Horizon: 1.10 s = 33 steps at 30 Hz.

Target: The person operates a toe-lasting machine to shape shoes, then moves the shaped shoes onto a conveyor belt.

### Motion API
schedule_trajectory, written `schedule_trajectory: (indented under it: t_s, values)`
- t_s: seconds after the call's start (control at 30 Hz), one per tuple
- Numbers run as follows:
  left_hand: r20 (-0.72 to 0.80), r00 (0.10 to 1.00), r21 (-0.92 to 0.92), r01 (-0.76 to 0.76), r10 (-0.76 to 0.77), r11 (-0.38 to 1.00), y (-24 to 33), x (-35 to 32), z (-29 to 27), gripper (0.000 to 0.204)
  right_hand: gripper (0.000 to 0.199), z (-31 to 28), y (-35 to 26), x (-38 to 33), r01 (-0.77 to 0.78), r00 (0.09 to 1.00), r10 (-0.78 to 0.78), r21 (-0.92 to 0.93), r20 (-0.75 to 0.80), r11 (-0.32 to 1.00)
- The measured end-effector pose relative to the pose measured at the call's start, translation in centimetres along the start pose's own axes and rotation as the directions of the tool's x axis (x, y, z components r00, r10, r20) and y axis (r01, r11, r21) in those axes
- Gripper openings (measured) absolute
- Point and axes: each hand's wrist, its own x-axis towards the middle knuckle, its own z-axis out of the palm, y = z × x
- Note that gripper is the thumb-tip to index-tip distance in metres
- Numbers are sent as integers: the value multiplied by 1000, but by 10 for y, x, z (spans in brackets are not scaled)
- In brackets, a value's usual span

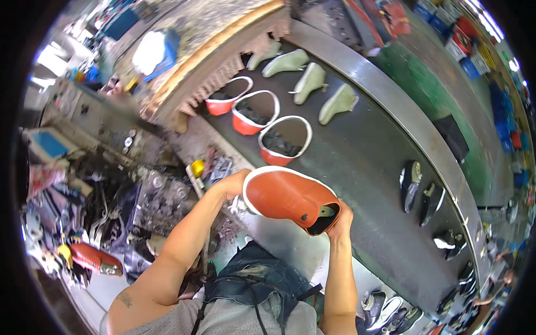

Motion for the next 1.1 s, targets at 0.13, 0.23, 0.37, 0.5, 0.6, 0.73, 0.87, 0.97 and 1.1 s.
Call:
schedule_trajectory:
  t_s: [0.13, 0.23, 0.37, 0.5, 0.6, 0.73, 0.87, 0.97, 1.1]
  values:
    - [-136, 978, -666, 29, -159, 745, 12, -91, -18, 33, 35, 37, 55, -31, -126, 992, 124, 75, 40, 989]
    - [-614, 782, -325, -125, -109, 937, -21, -130, -34, 30, 32, 60, 110, -33, -175, 984, 172, 80, 40, 981]
    - [-797, 603, -372, -464, -20, 804, -23, -175, -57, 25, 28, 79, 175, -42, -183, 977, 174, 71, 120, 981]
    - [-918, 397, -221, -485, -12, 846, 13, -228, -62, 28, 40, 122, 186, -80, -398, 778, 481, -276, 403, 875]
    - [-979, 96, 158, -222, 183, 962, 27, -249, -44, 35, 38, 158, 183, -104, -328, 521, 492, -368, 698, 870]
    - [-969, -95, 229, -18, 226, 973, 41, -315, -37, 38, 32, 236, 216, -149, -189, 590, 403, -365, 700, 912]
    - [-938, -314, 169, -51, 145, 984, 2, -389, -45, 40, 19, 290, 267, -187, 388, 516, 167, -404, 840, 829]
    - [-975, -108, -119, -490, -195, 864, -23, -447, -55, 43, 20, 314, 295, -222, 519, 461, 263, -498, 847, 695]
    - [-981, 21, -112, -869, -191, 482, -60, -523, -55, 43, 20, 345, 343, -254, 456, 372, 327, -478, 869, 751]
